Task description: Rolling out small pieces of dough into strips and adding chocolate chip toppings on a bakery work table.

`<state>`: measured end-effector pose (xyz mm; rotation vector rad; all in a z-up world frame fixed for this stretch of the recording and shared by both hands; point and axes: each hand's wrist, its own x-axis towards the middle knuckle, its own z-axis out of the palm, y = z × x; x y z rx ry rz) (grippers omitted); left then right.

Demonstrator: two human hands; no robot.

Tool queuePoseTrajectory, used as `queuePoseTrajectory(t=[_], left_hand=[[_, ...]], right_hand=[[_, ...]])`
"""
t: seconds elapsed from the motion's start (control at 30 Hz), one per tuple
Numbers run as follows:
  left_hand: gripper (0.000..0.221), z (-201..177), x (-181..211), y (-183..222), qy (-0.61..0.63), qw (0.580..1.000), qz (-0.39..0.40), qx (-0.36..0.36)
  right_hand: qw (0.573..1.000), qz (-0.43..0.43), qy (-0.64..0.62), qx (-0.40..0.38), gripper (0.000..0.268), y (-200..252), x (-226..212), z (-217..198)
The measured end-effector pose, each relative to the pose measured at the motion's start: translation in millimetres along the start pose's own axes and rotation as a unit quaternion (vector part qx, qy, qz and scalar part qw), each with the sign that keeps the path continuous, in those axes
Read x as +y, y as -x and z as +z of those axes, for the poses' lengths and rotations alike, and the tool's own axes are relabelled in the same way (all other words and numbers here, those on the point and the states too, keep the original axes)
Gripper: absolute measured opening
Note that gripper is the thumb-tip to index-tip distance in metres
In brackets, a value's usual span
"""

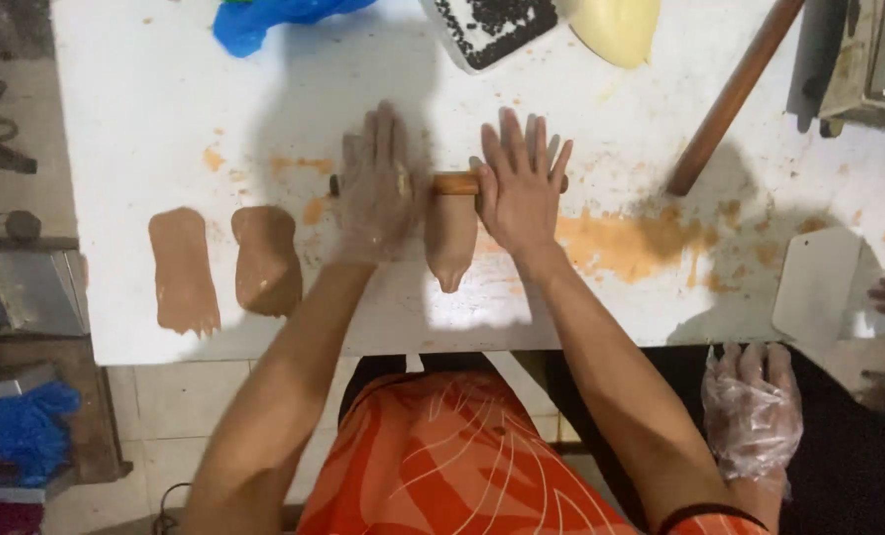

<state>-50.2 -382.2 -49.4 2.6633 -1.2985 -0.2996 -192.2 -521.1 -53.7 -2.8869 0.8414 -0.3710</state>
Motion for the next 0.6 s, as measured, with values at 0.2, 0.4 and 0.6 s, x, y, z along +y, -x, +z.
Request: queuePoseTrajectory(t=[0.2, 0.4, 0.6], left_hand=[[0.070, 24, -19, 29, -0.021, 0.987, 0.134, 0.086], [0.056, 25, -16, 21, -0.083, 0.993, 0.085, -0.021], [0.031, 26, 8, 40, 0.084, 0.991, 0.101, -0.005]], right_hand=[[0.996, -0.019, -0.036, -0.080, 0.054, 24, 5, -11], [0.998, -0.067, -0.015, -0.008, 0.043, 27, 17, -4], [0.990, 0.021, -0.014, -0.141, 0.041, 60, 18, -10]])
